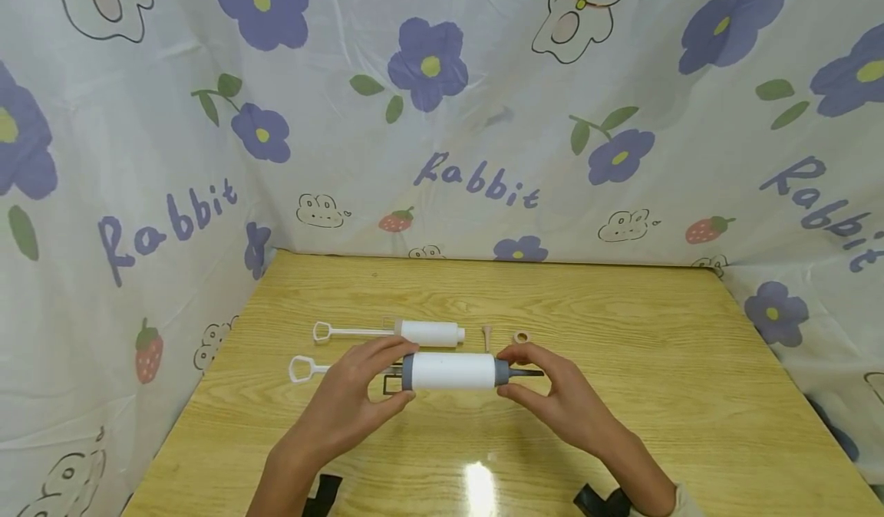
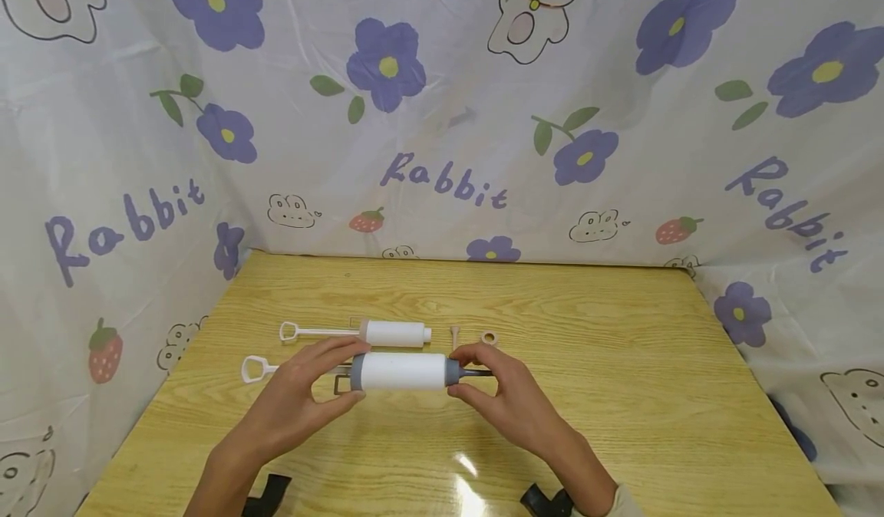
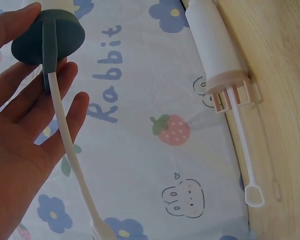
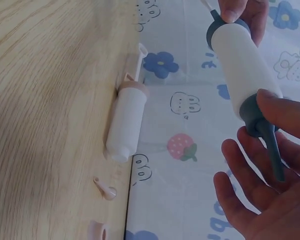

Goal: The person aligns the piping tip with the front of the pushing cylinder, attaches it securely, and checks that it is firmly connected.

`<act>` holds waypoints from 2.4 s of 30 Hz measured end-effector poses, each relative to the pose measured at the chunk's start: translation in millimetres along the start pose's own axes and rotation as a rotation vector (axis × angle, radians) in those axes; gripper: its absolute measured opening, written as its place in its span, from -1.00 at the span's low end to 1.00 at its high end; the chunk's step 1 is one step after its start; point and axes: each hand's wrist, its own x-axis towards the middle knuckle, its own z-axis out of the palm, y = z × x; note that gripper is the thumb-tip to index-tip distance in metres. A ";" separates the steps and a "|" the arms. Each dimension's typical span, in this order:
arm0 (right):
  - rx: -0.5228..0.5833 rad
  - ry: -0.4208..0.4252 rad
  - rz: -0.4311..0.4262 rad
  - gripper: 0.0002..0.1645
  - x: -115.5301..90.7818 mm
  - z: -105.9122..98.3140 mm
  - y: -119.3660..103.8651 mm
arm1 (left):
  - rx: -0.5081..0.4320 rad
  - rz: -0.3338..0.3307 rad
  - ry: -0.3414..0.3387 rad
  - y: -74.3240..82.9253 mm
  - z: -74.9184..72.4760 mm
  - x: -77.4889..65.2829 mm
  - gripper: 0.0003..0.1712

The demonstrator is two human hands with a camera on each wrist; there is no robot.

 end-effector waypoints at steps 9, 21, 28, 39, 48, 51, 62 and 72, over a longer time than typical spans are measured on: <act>0.021 -0.016 0.043 -0.69 1.9 5.6 -1.3 | 0.042 0.023 0.013 -0.1 -2.1 3.6 -0.35; 0.062 -0.066 0.147 -0.62 5.1 4.1 -6.8 | 0.106 0.102 0.066 -2.2 -0.5 9.5 -0.37; 0.122 -0.089 0.191 -0.60 8.5 1.0 -9.4 | 0.131 0.123 0.066 -2.6 -1.6 12.9 -0.37; 0.120 -0.022 0.263 -0.59 5.8 5.0 -10.5 | 0.297 0.204 0.040 4.3 11.6 21.1 -0.30; 0.083 0.001 0.234 -0.53 -0.2 11.1 -0.7 | 0.314 0.173 0.019 2.2 21.5 14.8 -0.33; 0.052 0.020 0.197 -0.46 -1.2 10.0 4.7 | 0.336 0.127 0.014 -9.0 23.1 7.2 -0.35; 0.032 0.048 0.137 -0.47 -16.6 3.1 22.8 | 0.341 -0.048 -0.090 -36.7 52.8 -20.1 -0.45; 0.014 0.047 0.125 -0.47 -20.9 2.5 25.9 | 0.335 -0.122 -0.183 -48.0 68.0 -27.8 -0.47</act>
